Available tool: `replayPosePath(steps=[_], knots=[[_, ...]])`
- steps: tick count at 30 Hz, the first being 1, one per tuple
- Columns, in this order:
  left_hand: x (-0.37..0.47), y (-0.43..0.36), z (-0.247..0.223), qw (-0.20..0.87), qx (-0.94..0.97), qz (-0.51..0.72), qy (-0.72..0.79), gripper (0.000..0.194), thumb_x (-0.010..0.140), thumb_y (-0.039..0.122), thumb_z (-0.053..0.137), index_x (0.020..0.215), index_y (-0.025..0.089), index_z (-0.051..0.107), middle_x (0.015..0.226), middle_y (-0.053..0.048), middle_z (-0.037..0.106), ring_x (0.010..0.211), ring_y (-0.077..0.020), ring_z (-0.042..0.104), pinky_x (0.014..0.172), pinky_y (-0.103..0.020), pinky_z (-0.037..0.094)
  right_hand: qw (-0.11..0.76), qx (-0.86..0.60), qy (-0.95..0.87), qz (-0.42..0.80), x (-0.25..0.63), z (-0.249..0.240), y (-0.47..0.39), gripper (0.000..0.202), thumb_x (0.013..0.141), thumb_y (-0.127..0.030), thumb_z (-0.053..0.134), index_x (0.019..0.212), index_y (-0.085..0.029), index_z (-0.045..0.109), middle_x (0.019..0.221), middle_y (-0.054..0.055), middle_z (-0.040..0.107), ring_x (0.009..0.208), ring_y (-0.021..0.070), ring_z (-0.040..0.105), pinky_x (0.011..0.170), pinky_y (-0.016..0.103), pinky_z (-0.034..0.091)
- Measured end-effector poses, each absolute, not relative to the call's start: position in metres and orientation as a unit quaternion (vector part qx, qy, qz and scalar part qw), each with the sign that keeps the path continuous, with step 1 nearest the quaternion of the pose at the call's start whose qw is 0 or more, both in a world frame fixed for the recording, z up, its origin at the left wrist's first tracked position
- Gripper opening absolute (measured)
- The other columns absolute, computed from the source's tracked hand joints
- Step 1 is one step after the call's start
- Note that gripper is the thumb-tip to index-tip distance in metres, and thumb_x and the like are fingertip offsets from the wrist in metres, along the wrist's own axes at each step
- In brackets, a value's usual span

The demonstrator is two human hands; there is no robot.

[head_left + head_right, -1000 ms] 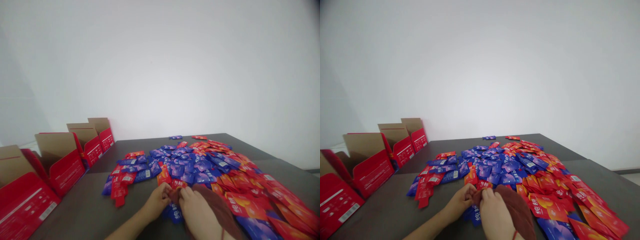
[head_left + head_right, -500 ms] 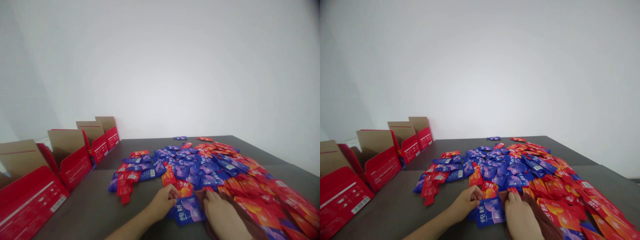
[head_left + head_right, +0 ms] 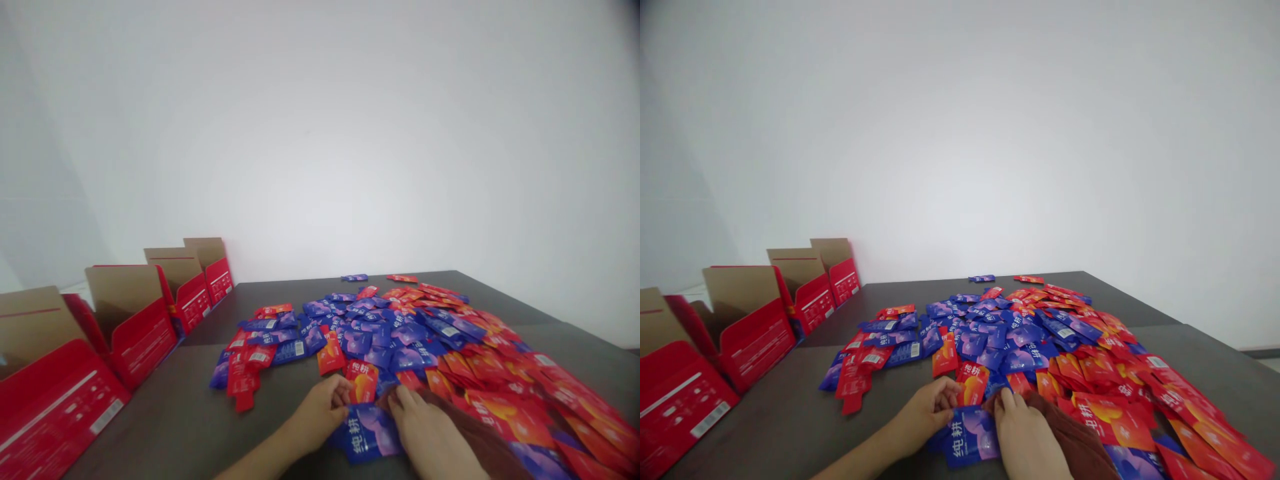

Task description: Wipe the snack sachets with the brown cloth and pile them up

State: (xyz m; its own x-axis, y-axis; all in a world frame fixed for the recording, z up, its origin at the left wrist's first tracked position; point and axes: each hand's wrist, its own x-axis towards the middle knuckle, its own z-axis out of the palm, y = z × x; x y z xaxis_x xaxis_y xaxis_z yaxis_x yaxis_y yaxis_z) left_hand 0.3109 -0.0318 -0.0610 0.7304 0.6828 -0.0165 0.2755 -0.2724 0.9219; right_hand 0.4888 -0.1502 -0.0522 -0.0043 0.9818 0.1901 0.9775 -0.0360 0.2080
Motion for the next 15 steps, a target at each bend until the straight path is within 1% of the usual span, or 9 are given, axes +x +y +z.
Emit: replayPosePath(steps=[3,6,8,10,12,15], knots=[[0.308,-0.038,-0.057,0.490,0.796,0.143,0.326,0.043,0.060,0.010,0.068,0.099,0.018,0.054,0.081,0.005,0.055,0.069,-0.0120,0.051,0.059,-0.021,0.037,-0.044,0.728,0.680,0.080,0.503,-0.039,-0.144,0.039,0.085,0.000,0.040,0.102,-0.019,0.068,0.100,0.009,0.066,0.088,0.0223,0.065,0.071,0.033,0.050],[0.306,-0.047,-0.051,0.404,0.839,0.102,0.351,0.039,0.058,0.020,0.076,0.091,0.020,0.055,0.081,0.004,0.058,0.072,-0.0150,0.052,0.058,-0.022,0.035,-0.102,0.735,0.670,0.033,0.509,-0.017,-0.131,0.033,0.090,-0.008,0.039,0.105,-0.020,0.067,0.100,0.008,0.064,0.087,0.0207,0.065,0.075,0.032,0.049],[0.307,-0.054,-0.045,0.342,0.861,0.078,0.368,0.044,0.054,0.027,0.081,0.090,0.021,0.056,0.086,0.003,0.061,0.077,-0.0184,0.055,0.060,-0.024,0.036,-0.139,0.733,0.665,0.032,0.514,-0.001,-0.119,0.032,0.092,-0.011,0.038,0.106,-0.020,0.066,0.100,0.007,0.063,0.087,0.0204,0.064,0.076,0.032,0.049],[0.311,-0.062,-0.039,0.292,0.875,0.052,0.383,0.053,0.051,0.033,0.083,0.095,0.022,0.056,0.096,-0.001,0.063,0.085,-0.0234,0.058,0.066,-0.028,0.040,-0.183,0.720,0.668,0.045,0.520,0.011,-0.107,0.030,0.093,-0.013,0.038,0.105,-0.020,0.065,0.101,0.007,0.061,0.089,0.0200,0.063,0.079,0.032,0.048],[0.317,-0.069,-0.035,0.253,0.881,0.022,0.399,0.059,0.051,0.037,0.082,0.102,0.021,0.056,0.106,-0.006,0.063,0.095,-0.0287,0.059,0.075,-0.032,0.043,-0.234,0.705,0.667,0.059,0.523,0.016,-0.095,0.030,0.093,-0.015,0.038,0.106,-0.019,0.064,0.103,0.007,0.060,0.091,0.0197,0.061,0.083,0.032,0.047],[0.325,-0.075,-0.037,0.236,0.879,-0.025,0.412,0.068,0.055,0.034,0.079,0.116,0.019,0.052,0.115,-0.012,0.062,0.104,-0.0332,0.060,0.084,-0.036,0.044,-0.291,0.676,0.674,0.064,0.519,0.009,-0.086,0.028,0.093,-0.021,0.042,0.113,-0.017,0.061,0.109,0.009,0.059,0.100,0.0204,0.058,0.090,0.033,0.044]])
